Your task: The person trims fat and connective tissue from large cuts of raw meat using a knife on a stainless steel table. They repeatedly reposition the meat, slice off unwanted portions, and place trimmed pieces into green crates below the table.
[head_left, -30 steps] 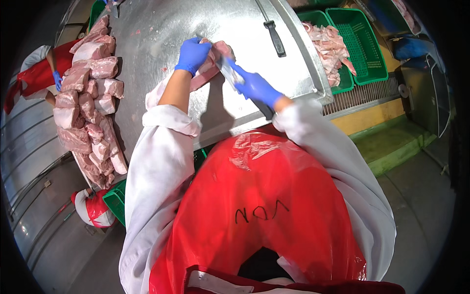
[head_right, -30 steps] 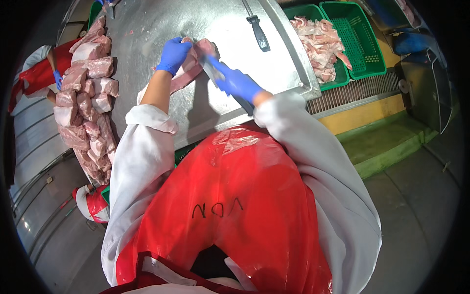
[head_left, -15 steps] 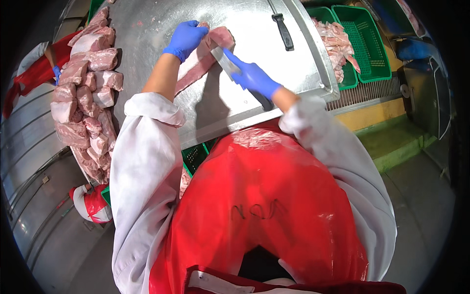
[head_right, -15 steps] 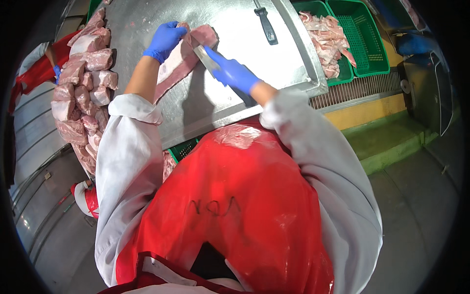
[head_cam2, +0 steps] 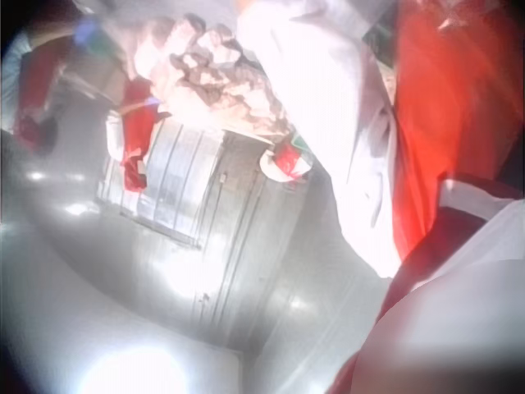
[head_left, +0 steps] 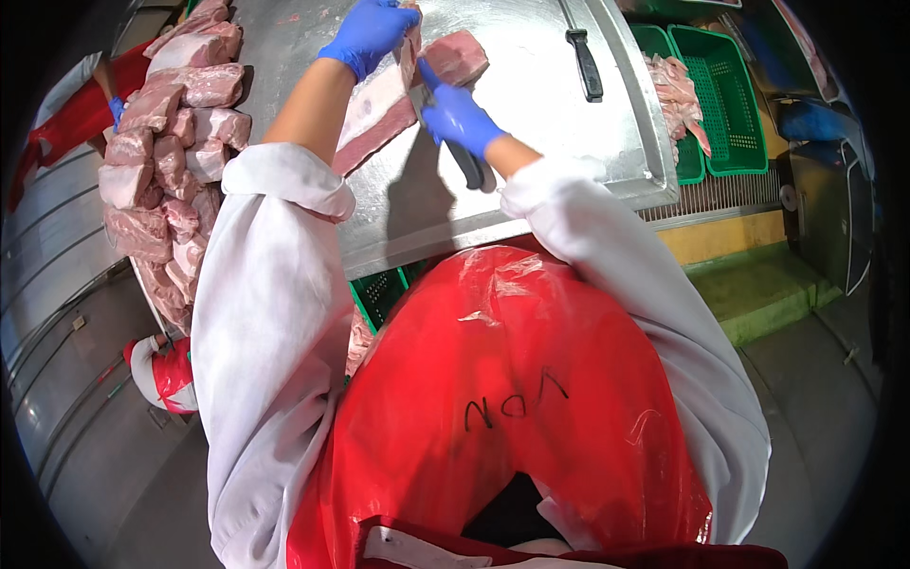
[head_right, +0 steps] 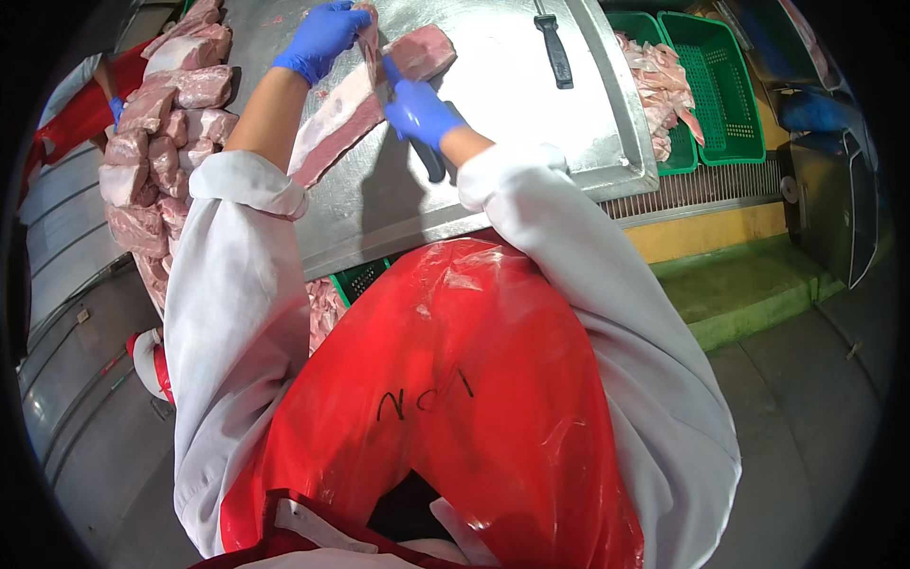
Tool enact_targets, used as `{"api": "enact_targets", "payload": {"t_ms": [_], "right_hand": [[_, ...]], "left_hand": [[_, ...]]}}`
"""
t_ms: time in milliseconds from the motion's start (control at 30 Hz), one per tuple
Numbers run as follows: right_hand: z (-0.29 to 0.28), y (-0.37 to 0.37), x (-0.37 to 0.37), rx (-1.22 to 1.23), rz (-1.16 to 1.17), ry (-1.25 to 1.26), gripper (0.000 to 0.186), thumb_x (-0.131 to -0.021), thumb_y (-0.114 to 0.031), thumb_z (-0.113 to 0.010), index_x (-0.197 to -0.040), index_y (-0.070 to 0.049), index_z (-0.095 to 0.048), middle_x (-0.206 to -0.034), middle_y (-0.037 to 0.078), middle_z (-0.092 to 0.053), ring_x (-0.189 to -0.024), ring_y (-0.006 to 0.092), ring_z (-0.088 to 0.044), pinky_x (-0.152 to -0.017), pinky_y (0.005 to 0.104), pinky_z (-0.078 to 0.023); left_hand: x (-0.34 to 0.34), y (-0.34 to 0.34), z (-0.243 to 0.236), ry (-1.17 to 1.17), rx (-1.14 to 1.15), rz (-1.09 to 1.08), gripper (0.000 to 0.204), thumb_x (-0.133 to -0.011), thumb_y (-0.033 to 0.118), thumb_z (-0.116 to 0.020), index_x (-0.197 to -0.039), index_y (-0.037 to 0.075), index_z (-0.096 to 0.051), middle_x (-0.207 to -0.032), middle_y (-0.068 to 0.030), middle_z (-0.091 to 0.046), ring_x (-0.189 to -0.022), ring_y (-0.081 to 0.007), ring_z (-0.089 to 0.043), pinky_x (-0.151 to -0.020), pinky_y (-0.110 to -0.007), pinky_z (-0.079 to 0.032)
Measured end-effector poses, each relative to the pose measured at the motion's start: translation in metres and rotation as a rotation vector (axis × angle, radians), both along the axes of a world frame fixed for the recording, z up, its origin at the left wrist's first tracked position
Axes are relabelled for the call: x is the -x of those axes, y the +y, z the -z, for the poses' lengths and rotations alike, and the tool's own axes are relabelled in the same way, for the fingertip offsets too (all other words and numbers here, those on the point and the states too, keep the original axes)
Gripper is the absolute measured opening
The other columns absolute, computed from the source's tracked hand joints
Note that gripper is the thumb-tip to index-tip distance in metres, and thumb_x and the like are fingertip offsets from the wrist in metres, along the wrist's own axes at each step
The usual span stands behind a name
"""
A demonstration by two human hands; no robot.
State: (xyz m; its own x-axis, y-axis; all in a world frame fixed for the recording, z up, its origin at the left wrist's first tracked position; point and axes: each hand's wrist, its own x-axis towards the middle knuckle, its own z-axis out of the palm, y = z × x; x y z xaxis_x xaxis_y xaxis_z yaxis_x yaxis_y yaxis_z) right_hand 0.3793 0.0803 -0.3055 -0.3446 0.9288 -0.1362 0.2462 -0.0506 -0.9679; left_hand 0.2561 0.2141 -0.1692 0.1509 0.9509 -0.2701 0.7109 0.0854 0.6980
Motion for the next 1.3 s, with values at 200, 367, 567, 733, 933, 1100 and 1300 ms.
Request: {"api": "enact_targets", "payload": {"t_ms": [200, 367, 567, 733, 933, 1100, 1300], "right_hand": [[-0.006, -0.052, -0.004, 0.041, -0.047, 0.117, 0.078, -0.091, -0.016, -0.054, -0.16, -0.024, -0.021, -0.078, 0.014, -0.069, -0.057, 0.0241, -0.067, -0.063, 0.0353, -0.058], [0.0, -0.022, 0.029, 0.025, -0.011, 0.034, 0.079, -0.094, -0.021, -0.055, -0.161, -0.026, -0.015, -0.074, 0.013, -0.068, -0.058, 0.0242, -0.068, -0.063, 0.0342, -0.057], [-0.029, -0.019, 0.046, 0.151, -0.028, 0.061, 0.078, -0.09, -0.013, -0.054, -0.16, -0.019, -0.02, -0.073, 0.015, -0.067, -0.057, 0.022, -0.065, -0.061, 0.034, -0.057], [-0.015, -0.026, 0.079, 0.165, 0.003, -0.044, 0.082, -0.09, -0.01, -0.053, -0.161, -0.02, -0.014, -0.077, 0.019, -0.066, -0.062, 0.0261, -0.067, -0.063, 0.0372, -0.056], [-0.013, -0.006, 0.093, 0.078, -0.04, 0.048, 0.081, -0.093, -0.015, -0.053, -0.162, -0.025, -0.01, -0.08, 0.016, -0.069, -0.064, 0.0291, -0.068, -0.068, 0.0405, -0.057], [-0.039, -0.047, 0.108, 0.126, -0.081, 0.014, 0.08, -0.091, -0.013, -0.05, -0.161, -0.017, -0.012, -0.086, 0.019, -0.068, -0.071, 0.0316, -0.069, -0.075, 0.0419, -0.057], [-0.006, -0.016, 0.138, -0.012, -0.029, 0.036, 0.078, -0.092, -0.02, -0.055, -0.16, -0.017, -0.017, -0.081, 0.017, -0.069, -0.068, 0.028, -0.07, -0.066, 0.0401, -0.057]], "left_hand": [[0.015, -0.001, -0.018, -0.167, 0.099, 0.028, 0.022, -0.089, 0.021, -0.062, -0.077, 0.003, -0.065, -0.068, -0.0053, -0.059, -0.063, -0.0137, -0.051, -0.055, -0.033, -0.041], [0.026, 0.012, -0.039, -0.165, 0.065, 0.038, 0.02, -0.089, 0.017, -0.061, -0.074, 0.004, -0.065, -0.066, -0.0025, -0.058, -0.059, -0.0131, -0.05, -0.053, -0.032, -0.04], [0.029, -0.01, -0.071, -0.222, 0.034, 0.066, 0.018, -0.089, 0.014, -0.061, -0.073, 0.006, -0.066, -0.065, -0.0006, -0.056, -0.06, -0.0098, -0.048, -0.053, -0.028, -0.038], [0.049, 0.009, -0.068, -0.212, -0.087, 0.052, 0.016, -0.088, 0.013, -0.061, -0.075, 0.006, -0.066, -0.066, -0.001, -0.056, -0.061, -0.0101, -0.048, -0.053, -0.029, -0.038], [0.055, -0.013, -0.091, -0.413, -0.056, 0.054, 0.015, -0.089, 0.015, -0.061, -0.077, 0.006, -0.065, -0.068, -0.0008, -0.055, -0.059, -0.0106, -0.048, -0.053, -0.028, -0.039], [0.077, -0.01, -0.12, -0.514, -0.038, -0.129, 0.01, -0.091, 0.014, -0.061, -0.083, 0.008, -0.064, -0.069, 0.0005, -0.054, -0.057, -0.009, -0.048, -0.051, -0.025, -0.038], [0.075, -0.036, -0.146, -0.687, -0.09, -0.094, 0.004, -0.088, 0.009, -0.061, -0.088, 0.008, -0.057, -0.071, 0.0007, -0.053, -0.053, -0.0094, -0.045, -0.049, -0.024, -0.036]]}}
